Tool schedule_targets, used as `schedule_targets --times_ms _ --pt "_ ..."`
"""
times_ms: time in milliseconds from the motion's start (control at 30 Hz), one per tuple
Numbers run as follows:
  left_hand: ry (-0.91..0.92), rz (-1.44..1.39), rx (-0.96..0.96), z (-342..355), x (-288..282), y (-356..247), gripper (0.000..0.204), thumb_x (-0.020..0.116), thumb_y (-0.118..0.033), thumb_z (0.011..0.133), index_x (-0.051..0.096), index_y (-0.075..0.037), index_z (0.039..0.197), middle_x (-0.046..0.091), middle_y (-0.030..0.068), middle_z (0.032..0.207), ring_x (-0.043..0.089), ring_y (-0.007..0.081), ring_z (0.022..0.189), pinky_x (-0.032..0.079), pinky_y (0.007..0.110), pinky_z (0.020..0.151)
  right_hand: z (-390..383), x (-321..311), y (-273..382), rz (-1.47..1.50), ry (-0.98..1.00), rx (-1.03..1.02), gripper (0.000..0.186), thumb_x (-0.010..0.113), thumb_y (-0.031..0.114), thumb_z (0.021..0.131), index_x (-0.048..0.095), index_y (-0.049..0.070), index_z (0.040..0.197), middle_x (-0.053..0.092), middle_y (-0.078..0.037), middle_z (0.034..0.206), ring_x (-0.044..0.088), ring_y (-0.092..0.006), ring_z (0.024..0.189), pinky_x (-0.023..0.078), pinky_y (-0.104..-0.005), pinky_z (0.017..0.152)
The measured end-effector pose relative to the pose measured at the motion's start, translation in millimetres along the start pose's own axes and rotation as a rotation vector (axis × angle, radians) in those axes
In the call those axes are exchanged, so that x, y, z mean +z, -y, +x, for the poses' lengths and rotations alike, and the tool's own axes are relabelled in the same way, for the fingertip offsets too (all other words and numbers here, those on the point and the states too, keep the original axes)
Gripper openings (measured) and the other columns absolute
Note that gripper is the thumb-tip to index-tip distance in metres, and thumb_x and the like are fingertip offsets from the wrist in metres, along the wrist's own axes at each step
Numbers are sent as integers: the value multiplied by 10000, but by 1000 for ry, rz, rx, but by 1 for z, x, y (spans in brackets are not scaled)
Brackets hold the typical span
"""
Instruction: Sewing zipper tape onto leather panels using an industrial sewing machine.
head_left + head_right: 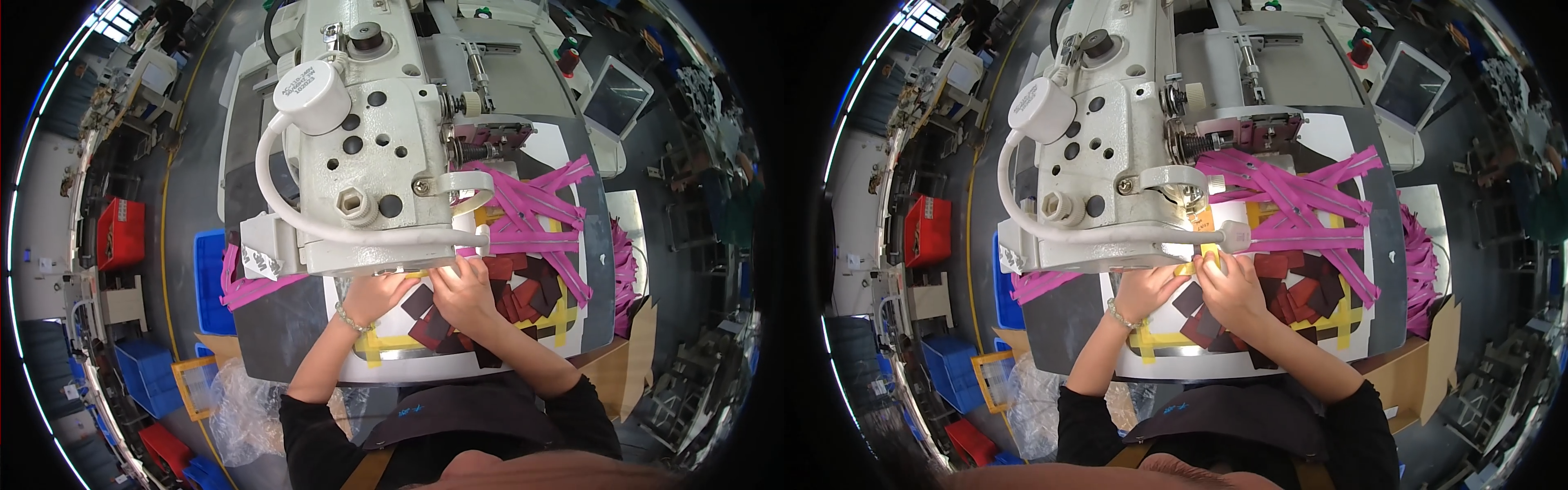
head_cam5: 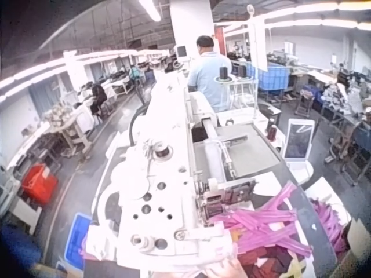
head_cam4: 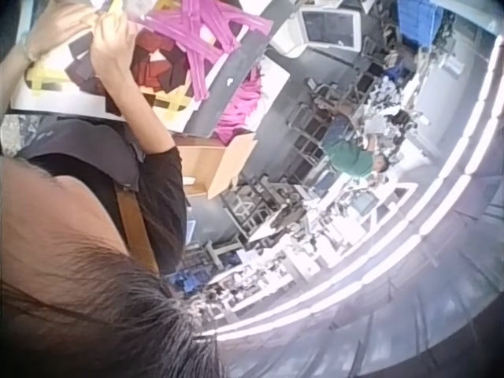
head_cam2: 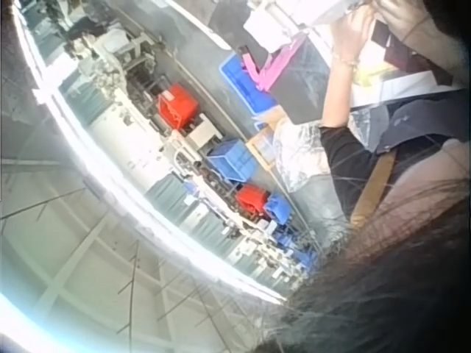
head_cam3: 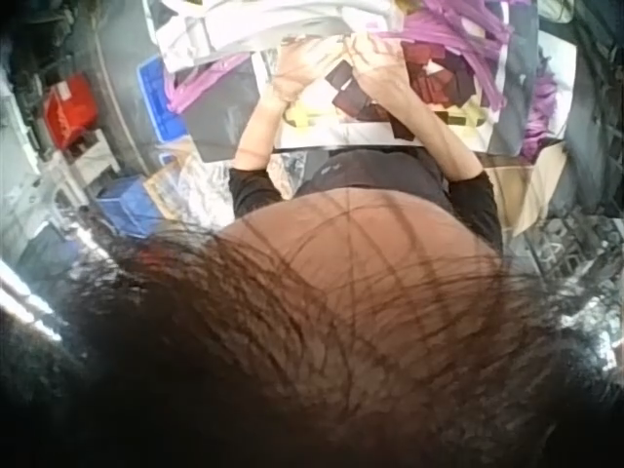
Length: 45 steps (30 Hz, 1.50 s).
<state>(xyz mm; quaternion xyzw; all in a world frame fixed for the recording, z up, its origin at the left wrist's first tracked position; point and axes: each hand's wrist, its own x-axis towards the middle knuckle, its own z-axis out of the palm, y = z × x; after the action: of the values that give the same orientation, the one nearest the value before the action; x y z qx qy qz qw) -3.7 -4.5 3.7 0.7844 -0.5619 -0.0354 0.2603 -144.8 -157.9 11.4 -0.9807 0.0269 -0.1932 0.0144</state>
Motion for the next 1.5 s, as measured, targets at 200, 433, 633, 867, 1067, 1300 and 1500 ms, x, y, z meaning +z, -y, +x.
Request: schedule_targets --times_ms 200,433,633,867,1067,1300,1500 --pt "-120 187 12 -3 0 -5 295 753 -280 770 689 -74 971 652 47 946 610 261 905 451 414 811 -1 0 1 7 -6 12 415 595 210 787 634 64 1174 584 -41 1104 542 -198 1068 332 -374 947" --pt "-148 409 -39 -4 8 -23 270 707 -312 809 684 -163 1033 620 6 1010 586 207 965 341 435 919 0 5 3 26 -23 48 324 650 169 691 705 93 1002 653 21 1035 535 -235 1116 262 -426 1010" --pt "-72 498 -72 -6 12 -30 234 656 -286 848 680 -181 1056 624 14 1000 589 200 962 340 432 935 2 1 1 32 -20 47 345 611 189 747 674 87 1070 609 -1 1014 548 -205 989 314 -388 970" --pt "-18 446 -77 -4 10 -31 256 645 -262 853 679 -152 1082 642 44 1026 605 220 974 391 414 911 5 -2 0 42 -56 50 347 576 184 779 666 75 1096 574 5 968 549 -197 959 344 -368 951" --pt "-26 458 -79 -4 18 -30 274 660 -248 841 680 -146 1094 648 57 1012 604 236 974 404 431 910 1 1 -3 67 -45 47 171 677 186 680 706 111 831 664 -10 1001 525 -298 1176 275 -502 1001" --pt "-28 418 -101 -7 17 -24 295 679 -264 832 690 -143 1101 653 75 1006 610 266 936 421 453 884 6 -4 0 89 -44 62 340 565 178 787 663 52 1087 580 8 974 550 -205 980 342 -376 989" --pt "-22 348 -94 -6 15 -23 313 677 -257 837 687 -146 1130 663 78 972 617 269 909 443 442 837 6 -6 -1 82 -47 50 340 573 172 789 662 40 1089 592 2 996 550 -209 981 341 -376 988"
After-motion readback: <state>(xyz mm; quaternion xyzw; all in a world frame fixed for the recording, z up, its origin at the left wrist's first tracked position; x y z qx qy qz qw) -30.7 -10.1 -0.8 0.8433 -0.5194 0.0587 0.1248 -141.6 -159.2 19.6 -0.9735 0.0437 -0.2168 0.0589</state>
